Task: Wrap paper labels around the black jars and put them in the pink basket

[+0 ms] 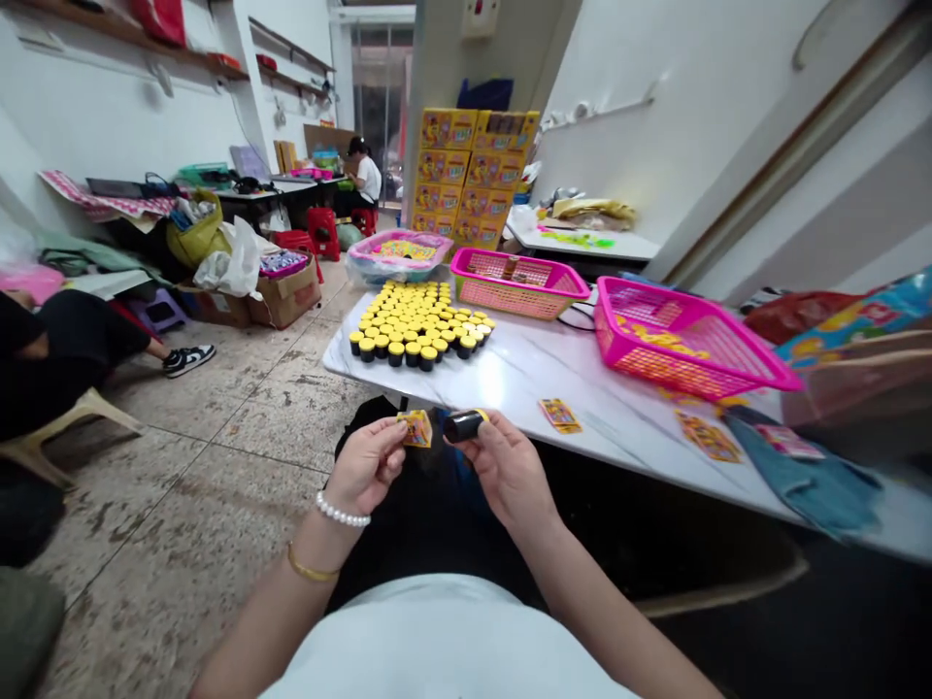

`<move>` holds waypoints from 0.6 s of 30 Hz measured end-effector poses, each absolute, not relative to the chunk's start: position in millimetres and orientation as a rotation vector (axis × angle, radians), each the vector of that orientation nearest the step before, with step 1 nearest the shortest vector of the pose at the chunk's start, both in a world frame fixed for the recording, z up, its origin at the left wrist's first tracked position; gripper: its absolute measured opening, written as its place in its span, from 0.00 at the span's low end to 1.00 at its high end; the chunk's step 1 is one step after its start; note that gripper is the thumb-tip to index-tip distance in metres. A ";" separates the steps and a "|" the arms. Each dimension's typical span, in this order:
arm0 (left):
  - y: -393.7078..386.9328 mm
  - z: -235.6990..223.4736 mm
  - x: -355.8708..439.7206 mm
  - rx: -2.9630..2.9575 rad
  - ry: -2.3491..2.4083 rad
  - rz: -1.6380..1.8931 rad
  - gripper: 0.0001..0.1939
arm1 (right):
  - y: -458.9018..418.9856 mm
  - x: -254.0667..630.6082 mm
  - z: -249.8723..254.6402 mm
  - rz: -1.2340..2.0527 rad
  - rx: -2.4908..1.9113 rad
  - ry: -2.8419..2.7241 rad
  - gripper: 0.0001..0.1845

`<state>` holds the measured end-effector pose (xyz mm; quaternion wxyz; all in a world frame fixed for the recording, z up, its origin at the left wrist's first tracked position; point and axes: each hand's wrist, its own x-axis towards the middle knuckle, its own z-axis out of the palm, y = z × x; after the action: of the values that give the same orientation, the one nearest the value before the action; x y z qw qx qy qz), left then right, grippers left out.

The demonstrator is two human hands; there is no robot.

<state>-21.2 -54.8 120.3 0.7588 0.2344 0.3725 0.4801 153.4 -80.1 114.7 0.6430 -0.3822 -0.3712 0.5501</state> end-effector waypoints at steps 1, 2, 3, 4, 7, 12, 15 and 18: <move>-56.5 125.4 -19.6 0.509 0.777 1.026 0.15 | -82.4 151.8 118.4 1.259 -0.854 -0.868 0.18; -58.2 129.4 -18.1 0.512 0.748 1.006 0.15 | -83.8 150.2 120.4 1.256 -0.847 -0.893 0.18; -59.7 132.3 -16.7 0.514 0.724 0.986 0.14 | -84.5 148.9 121.4 1.246 -0.847 -0.916 0.19; -60.9 134.2 -15.5 0.514 0.703 0.971 0.14 | -84.5 147.9 121.6 1.226 -0.850 -0.932 0.19; -62.3 136.2 -13.1 0.490 0.658 0.964 0.13 | -83.2 147.4 122.4 1.105 -0.887 -0.971 0.18; -59.9 136.3 -10.0 0.500 0.642 0.994 0.14 | -88.8 149.5 126.1 0.877 -0.916 -1.171 0.15; -60.2 137.6 -6.5 0.518 0.644 0.992 0.14 | -94.5 149.7 124.8 0.751 -0.916 -1.255 0.14; -64.4 138.6 -3.4 0.528 0.684 0.978 0.12 | -99.8 148.4 122.6 0.628 -0.953 -1.261 0.15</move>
<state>-3.4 -64.4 138.6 0.7946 0.2456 0.3183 0.4550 148.4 -99.8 122.6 0.6596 -0.4213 -0.5571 0.2777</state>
